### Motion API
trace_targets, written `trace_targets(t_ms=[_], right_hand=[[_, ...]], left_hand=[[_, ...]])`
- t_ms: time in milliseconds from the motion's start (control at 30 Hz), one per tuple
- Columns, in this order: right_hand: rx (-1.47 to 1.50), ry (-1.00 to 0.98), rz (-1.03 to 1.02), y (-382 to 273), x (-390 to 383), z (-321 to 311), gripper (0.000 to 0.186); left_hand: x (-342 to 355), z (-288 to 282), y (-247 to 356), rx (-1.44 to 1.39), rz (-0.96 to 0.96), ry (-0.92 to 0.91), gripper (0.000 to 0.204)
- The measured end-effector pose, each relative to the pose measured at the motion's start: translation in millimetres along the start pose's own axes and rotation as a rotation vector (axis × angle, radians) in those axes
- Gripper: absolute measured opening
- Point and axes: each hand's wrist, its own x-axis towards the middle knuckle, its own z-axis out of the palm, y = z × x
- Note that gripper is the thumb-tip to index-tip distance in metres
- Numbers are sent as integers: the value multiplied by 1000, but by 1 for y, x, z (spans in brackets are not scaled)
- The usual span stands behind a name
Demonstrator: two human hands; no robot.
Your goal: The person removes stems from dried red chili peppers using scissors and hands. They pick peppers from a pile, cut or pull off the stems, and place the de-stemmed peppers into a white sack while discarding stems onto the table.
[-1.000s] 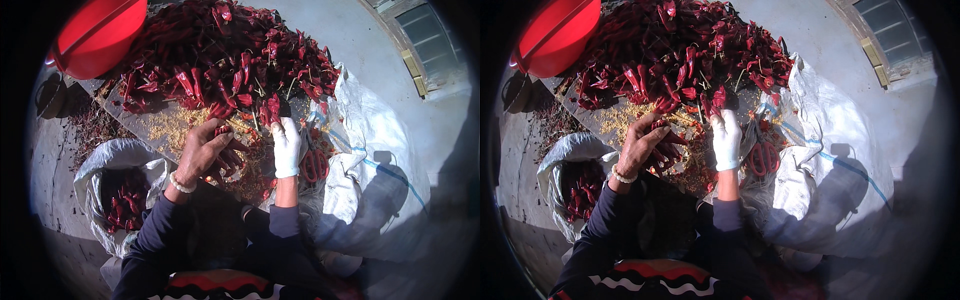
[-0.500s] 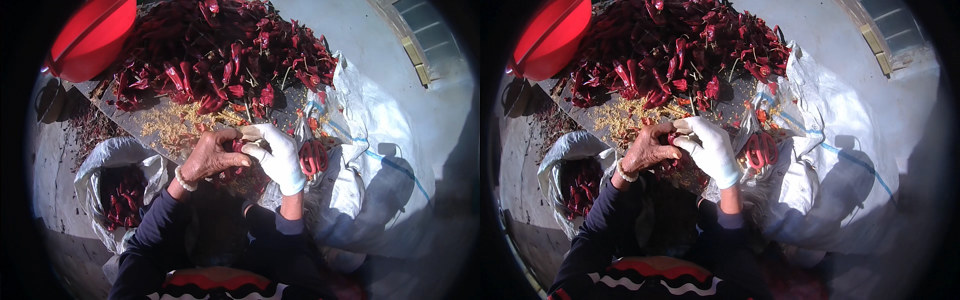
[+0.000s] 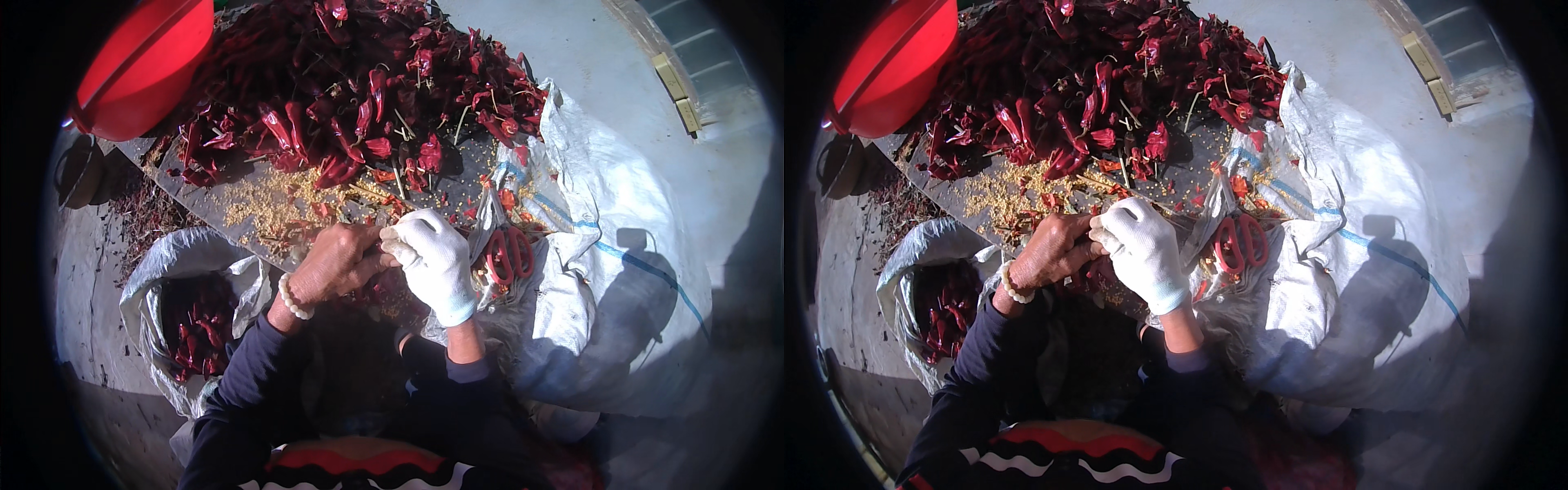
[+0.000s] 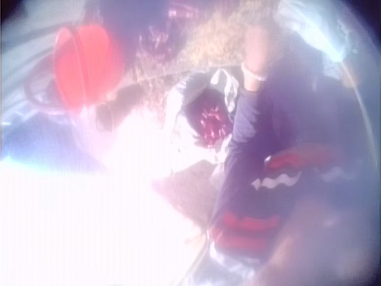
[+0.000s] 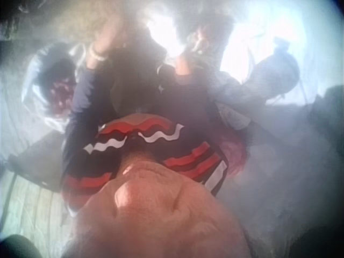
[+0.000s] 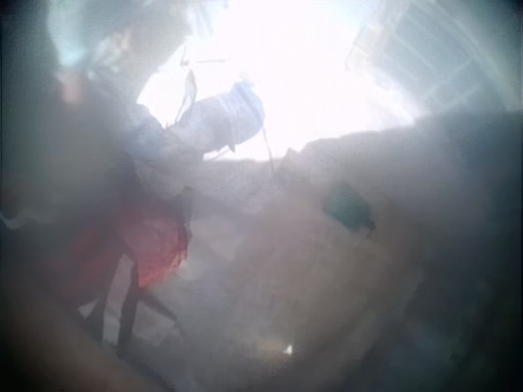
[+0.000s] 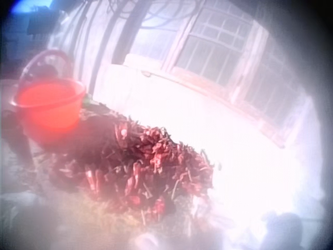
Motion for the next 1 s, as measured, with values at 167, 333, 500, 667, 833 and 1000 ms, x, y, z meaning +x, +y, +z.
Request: trace_targets(t_ms=[167,333,500,667,833,1000], right_hand=[[237,-36,211,15,-8,12,6],[767,-41,700,12,-14,23,9],[1076,11,893,17,-21,33,14],[1283,44,937,9,-19,35,15],[1411,70,904,10,-17,34,18],[1626,92,938,23,-21,42,20]], left_hand=[[-2,-8,-1,138,9,-35,31],[-6,-19,6,198,36,-42,31],[-10,-22,8,231,110,-8,28],[-12,-22,8,283,182,62,25],[-4,-20,18,369,166,86,22],[0,-19,23,386,210,136,15]])
